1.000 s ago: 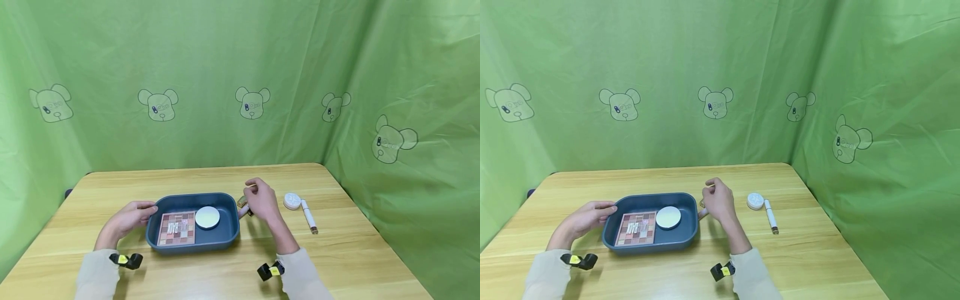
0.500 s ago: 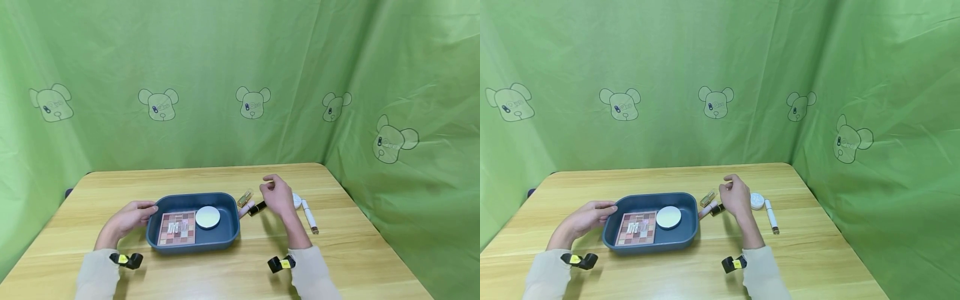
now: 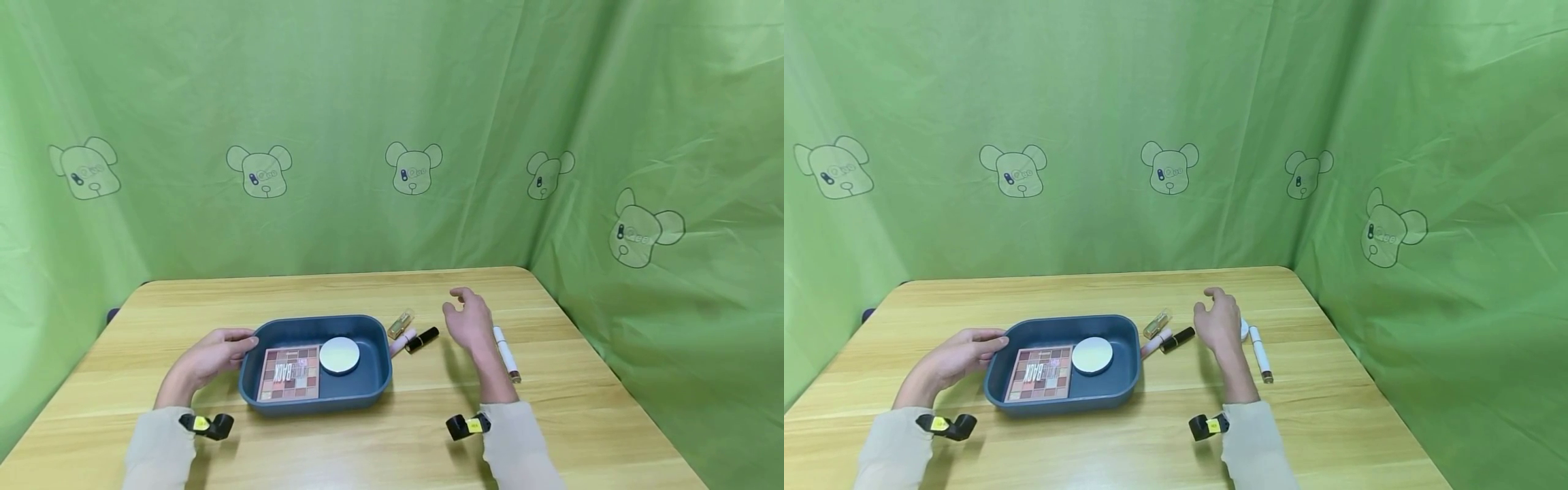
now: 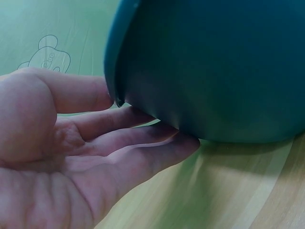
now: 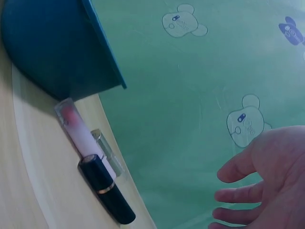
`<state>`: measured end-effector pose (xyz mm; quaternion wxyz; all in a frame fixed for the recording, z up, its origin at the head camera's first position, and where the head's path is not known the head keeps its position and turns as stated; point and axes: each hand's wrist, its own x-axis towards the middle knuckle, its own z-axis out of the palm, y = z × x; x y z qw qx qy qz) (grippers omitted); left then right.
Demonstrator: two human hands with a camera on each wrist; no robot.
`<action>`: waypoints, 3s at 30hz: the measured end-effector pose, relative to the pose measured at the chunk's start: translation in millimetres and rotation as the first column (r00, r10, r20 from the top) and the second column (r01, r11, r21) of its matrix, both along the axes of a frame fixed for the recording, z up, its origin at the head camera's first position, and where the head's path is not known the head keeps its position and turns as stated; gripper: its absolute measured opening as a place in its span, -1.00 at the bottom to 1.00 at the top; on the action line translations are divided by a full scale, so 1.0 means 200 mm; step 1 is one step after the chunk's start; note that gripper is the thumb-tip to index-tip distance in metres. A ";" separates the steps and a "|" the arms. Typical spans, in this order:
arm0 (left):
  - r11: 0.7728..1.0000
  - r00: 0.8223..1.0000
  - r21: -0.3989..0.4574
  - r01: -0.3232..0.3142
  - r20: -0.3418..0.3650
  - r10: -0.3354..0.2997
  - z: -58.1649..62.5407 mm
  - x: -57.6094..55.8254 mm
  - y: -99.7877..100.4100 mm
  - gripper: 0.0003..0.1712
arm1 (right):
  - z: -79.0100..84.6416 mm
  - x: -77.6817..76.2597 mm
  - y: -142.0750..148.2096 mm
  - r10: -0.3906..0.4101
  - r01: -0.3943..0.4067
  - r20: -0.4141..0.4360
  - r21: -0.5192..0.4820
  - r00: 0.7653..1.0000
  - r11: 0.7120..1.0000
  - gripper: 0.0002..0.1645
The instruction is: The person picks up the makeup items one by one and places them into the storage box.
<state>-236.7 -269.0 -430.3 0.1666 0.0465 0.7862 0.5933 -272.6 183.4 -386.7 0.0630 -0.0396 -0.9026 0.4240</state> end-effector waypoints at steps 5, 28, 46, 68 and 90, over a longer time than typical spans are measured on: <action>1.000 1.000 0.002 0.001 0.002 -0.001 0.00 0.00 0.00 -0.35 | -0.02 -0.02 0.04 -0.002 0.002 0.010 0.053 1.000 0.999 -0.36; 1.000 1.000 0.011 0.007 0.000 -0.007 0.00 0.00 0.00 -0.35 | -0.13 -0.07 0.13 0.019 -0.044 0.135 0.183 0.991 0.982 -0.24; 1.000 1.000 0.003 0.001 0.002 -0.001 0.00 0.00 0.01 -0.35 | -0.16 -0.08 0.18 0.011 -0.069 0.198 0.287 0.980 0.955 -0.21; 1.000 1.000 0.006 0.000 0.006 0.000 0.01 0.01 0.00 -0.35 | -0.15 -0.06 0.19 0.009 -0.083 0.236 0.304 0.972 0.949 -0.28; 1.000 1.000 0.005 -0.004 0.001 0.004 0.01 0.01 0.01 -0.36 | -0.17 -0.06 0.18 -0.016 -0.049 0.245 0.257 0.969 0.965 -0.16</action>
